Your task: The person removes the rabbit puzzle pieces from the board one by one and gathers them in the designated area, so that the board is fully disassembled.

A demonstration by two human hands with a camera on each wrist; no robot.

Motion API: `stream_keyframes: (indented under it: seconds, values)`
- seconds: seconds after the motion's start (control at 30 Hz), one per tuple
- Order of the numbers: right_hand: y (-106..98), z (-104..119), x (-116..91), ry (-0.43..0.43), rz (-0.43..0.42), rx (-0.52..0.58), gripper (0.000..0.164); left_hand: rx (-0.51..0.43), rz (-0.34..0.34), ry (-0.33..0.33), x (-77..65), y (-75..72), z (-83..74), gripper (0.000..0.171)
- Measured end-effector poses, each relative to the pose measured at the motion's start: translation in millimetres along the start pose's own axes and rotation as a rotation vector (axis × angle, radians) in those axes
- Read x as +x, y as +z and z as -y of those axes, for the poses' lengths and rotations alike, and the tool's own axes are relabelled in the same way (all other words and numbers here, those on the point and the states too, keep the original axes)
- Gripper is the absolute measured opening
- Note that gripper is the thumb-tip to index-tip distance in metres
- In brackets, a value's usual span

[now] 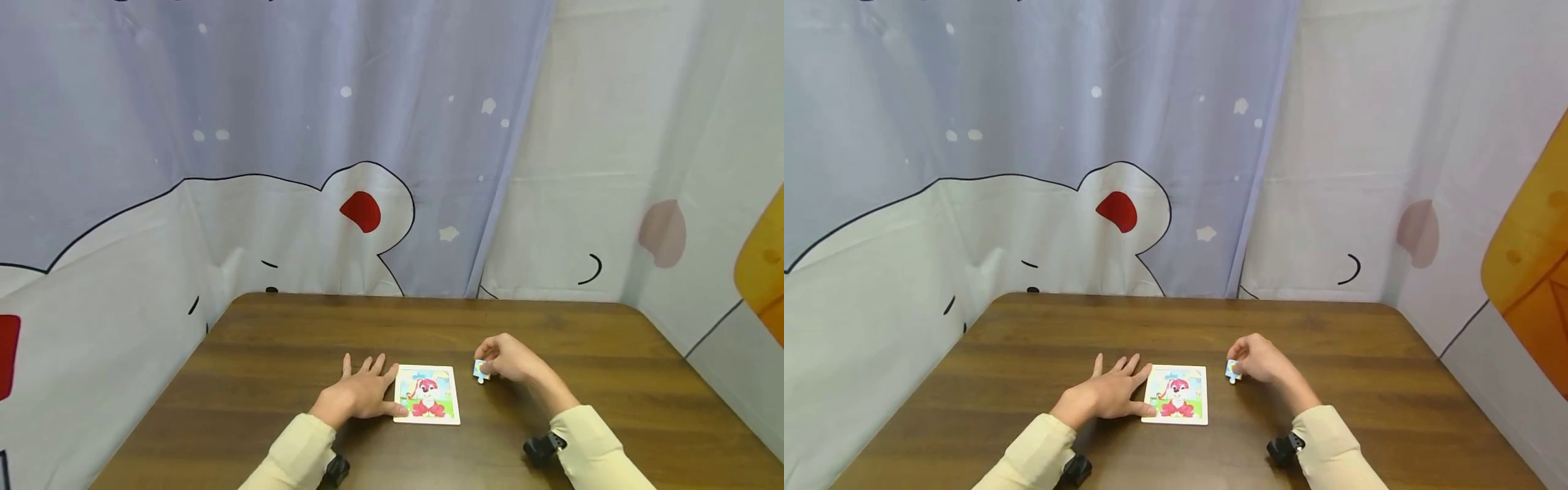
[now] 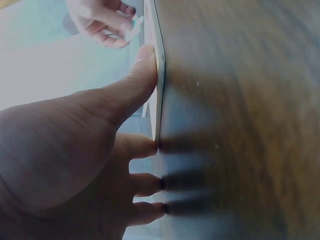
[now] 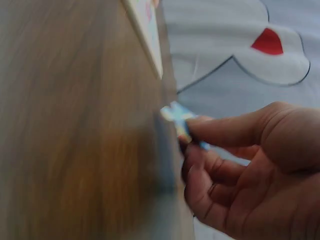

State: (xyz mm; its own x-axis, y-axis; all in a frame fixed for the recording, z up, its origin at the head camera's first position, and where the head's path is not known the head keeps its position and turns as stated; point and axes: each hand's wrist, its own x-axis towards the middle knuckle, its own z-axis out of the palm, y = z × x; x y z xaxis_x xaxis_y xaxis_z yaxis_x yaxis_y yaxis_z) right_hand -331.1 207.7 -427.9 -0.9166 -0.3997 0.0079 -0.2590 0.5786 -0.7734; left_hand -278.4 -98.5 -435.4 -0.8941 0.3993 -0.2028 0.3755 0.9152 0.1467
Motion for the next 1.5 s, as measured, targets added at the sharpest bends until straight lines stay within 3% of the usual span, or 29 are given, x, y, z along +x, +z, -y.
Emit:
stream_keyframes:
  seconds: [0.3,1.23,1.5]
  values:
    - [-4.0,-9.6,-5.2,0.064,-0.031,-0.056,0.015,0.033,0.030,0.016,-3.7,-2.3,-1.6,0.078]
    - [-1.0,-12.2,-2.2,0.044,-0.009,-0.106,0.020,0.011,0.071,0.018,-4.6,-2.5,-3.6,0.075]
    - [-10.9,8.8,-4.7,-0.020,-0.024,-0.249,0.021,0.024,0.060,0.033,-3.9,-3.0,-2.5,0.076]
